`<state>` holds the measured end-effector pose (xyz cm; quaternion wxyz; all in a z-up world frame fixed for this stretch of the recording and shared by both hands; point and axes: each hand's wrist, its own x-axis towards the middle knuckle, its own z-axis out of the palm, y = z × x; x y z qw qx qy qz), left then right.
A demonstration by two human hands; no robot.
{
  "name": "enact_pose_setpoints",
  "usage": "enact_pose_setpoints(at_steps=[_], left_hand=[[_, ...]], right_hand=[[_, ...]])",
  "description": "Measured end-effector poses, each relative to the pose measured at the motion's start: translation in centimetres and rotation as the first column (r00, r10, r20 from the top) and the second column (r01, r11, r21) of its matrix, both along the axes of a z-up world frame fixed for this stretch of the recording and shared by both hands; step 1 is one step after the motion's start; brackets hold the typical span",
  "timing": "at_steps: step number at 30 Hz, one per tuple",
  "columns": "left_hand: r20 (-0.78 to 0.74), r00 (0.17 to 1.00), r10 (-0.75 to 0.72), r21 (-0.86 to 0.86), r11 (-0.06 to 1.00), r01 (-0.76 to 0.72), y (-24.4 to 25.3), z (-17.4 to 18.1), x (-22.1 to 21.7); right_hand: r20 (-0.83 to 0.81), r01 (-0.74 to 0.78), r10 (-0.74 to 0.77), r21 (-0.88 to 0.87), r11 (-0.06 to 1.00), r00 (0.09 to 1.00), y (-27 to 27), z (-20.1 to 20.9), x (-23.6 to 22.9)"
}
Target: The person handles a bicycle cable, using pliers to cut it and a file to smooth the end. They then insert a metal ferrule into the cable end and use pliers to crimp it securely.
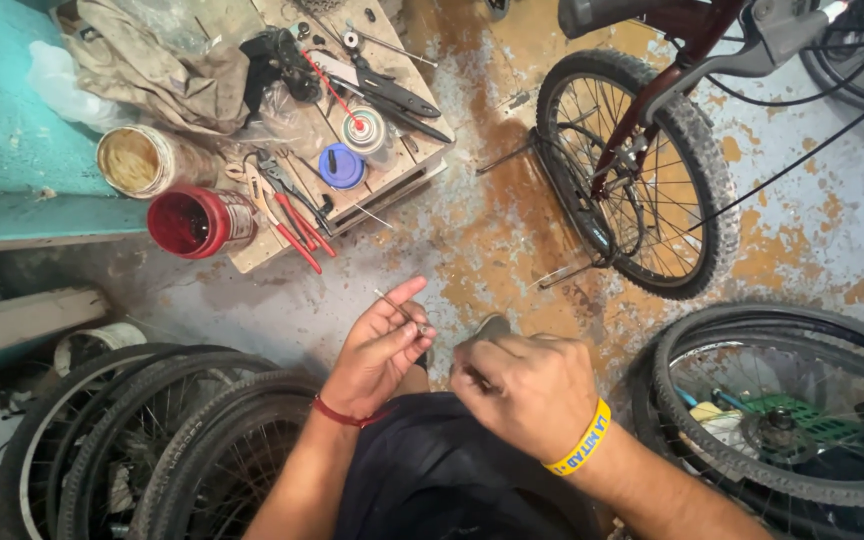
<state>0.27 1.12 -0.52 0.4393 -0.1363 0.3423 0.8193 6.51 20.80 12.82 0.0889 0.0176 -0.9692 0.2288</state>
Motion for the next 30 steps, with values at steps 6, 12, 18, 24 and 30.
enact_pose_setpoints(at_steps=[6, 12, 18, 24, 30], left_hand=[[-0.008, 1.0, 0.007, 0.028, 1.0, -0.007, 0.1, 0.1, 0.1], [-0.013, 1.0, 0.003, 0.034, 0.999, -0.003, 0.2, 0.3, 0.0], [-0.02, 1.0, -0.005, 0.026, 1.0, 0.006, 0.1, 0.4, 0.1], [-0.031, 0.999, -0.014, 0.029, 0.999, 0.015, 0.0, 0.3, 0.2], [-0.16, 0.986, -0.049, -0.068, 0.997, 0.039, 0.7, 0.0, 0.8]], right_hand=[[0.009, 0.014, -0.014, 0.01, 1.0, 1.0, -0.1, 0.0, 0.1], [0.023, 0.008, -0.008, 0.002, 1.0, 1.0, -0.1, -0.5, 0.3], [0.014, 0.015, -0.015, 0.024, 1.0, 1.0, -0.2, -0.9, 0.4], [0.007, 0.001, -0.002, 0.051, 0.999, 1.0, -0.4, -1.1, 0.4], [0.033, -0.024, 0.023, 0.028, 0.999, 0.999, -0.5, -3.2, 0.5]])
